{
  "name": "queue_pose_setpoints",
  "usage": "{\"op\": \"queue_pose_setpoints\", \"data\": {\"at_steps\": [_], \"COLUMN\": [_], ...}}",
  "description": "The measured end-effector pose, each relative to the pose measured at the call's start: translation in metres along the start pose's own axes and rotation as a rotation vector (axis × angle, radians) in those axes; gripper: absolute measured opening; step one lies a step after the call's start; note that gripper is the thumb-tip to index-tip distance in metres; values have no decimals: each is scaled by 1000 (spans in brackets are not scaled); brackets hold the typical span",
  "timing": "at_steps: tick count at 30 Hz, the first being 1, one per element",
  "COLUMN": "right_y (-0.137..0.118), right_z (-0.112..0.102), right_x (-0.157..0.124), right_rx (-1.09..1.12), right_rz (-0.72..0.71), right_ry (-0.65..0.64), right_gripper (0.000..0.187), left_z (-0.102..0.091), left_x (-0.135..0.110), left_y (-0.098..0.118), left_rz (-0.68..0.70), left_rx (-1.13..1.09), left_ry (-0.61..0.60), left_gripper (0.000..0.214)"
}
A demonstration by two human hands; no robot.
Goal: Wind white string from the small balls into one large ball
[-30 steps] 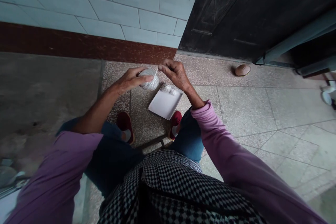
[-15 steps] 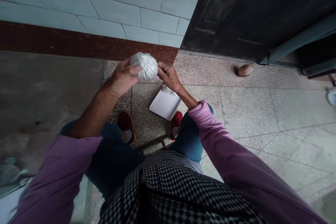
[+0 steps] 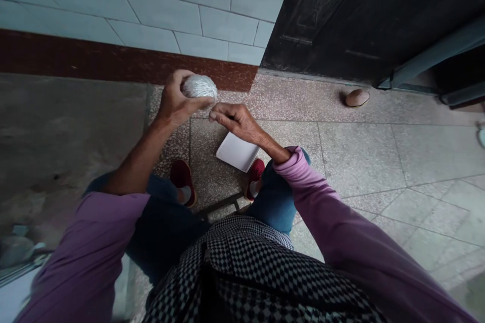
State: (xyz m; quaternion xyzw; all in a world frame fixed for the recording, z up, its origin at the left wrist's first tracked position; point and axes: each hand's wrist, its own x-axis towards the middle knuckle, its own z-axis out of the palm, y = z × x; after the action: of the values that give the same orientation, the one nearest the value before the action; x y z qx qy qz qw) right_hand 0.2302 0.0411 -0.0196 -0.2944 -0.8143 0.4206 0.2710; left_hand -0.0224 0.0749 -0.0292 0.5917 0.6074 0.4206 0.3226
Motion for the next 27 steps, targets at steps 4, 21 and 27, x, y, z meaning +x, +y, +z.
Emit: {"op": "queue_pose_setpoints", "data": {"at_steps": [4,21,27], "right_y": [-8,20,20], "right_z": [-24,-24,-11], "right_x": [3,24,29], "right_rx": [70,182,94], "right_rz": [92,195,283], "right_ry": [205,354,271], "right_gripper": [63,71,56], "left_z": [-3,-4,-1], "left_x": [-16,-43,-27], "left_y": [16,33,18], "left_rz": [-5,-21,-56], "left_rx": [-23,-517,-686], "left_ry": [-191,-482,-351], "left_gripper": [75,77,81]}}
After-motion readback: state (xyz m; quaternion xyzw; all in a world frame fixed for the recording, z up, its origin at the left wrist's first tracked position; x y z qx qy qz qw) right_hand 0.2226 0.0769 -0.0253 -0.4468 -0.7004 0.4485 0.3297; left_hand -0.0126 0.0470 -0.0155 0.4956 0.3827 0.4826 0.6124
